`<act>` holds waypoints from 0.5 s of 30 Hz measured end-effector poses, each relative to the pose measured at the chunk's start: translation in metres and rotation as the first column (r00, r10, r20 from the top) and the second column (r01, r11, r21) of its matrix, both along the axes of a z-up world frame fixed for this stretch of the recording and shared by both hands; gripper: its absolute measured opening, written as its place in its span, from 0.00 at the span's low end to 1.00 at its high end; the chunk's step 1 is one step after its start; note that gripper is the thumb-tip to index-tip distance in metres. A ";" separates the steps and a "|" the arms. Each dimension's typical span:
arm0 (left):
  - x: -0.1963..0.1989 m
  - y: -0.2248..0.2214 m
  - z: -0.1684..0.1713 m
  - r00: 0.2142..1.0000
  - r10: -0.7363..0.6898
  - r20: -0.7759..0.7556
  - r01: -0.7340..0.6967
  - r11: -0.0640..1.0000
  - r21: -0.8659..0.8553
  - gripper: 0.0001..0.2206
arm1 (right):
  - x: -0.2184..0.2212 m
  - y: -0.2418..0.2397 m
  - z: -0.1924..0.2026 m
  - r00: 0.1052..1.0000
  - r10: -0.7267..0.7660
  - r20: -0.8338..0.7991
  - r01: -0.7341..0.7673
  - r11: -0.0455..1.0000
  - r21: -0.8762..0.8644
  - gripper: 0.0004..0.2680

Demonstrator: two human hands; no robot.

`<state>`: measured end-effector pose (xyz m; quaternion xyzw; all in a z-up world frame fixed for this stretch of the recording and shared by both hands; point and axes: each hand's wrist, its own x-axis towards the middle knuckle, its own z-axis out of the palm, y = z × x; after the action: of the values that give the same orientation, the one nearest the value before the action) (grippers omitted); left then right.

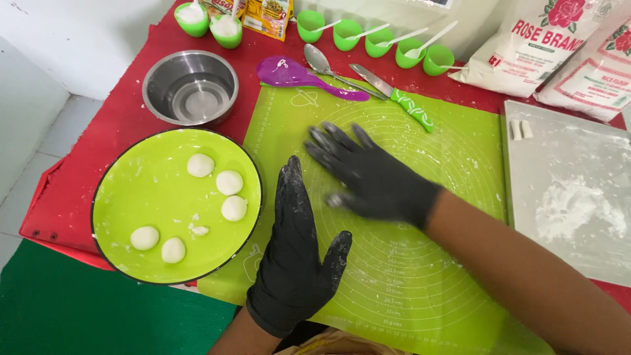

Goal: Shaping dough into small balls and long strips, then cutting the strips into small pieces.

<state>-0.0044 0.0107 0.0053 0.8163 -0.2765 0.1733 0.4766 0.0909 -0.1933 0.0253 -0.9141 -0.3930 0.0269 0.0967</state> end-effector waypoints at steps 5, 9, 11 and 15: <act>0.002 0.000 -0.001 1.000 -0.010 -0.002 0.010 0.999 0.053 0.39 | -0.098 -0.045 0.011 0.998 -0.060 0.006 0.060 0.998 -0.019 0.34; 0.002 0.000 -0.002 1.000 -0.019 0.010 0.018 0.998 0.062 0.39 | -0.161 -0.066 0.022 0.988 -0.091 0.125 0.109 0.983 -0.147 0.38; 0.002 -0.001 -0.004 1.000 -0.024 0.015 0.023 0.997 0.069 0.39 | -0.180 -0.078 0.021 0.983 -0.116 0.143 0.127 0.989 -0.071 0.34; 0.002 -0.002 -0.004 1.000 -0.019 0.012 0.018 0.996 0.091 0.40 | -0.188 -0.080 0.023 0.972 -0.180 0.151 0.182 0.983 0.003 0.32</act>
<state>-0.0029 0.0089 0.0009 0.8334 -0.2945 0.1616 0.4388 -0.0972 -0.2733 0.0484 -0.9460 -0.3140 -0.0490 0.0638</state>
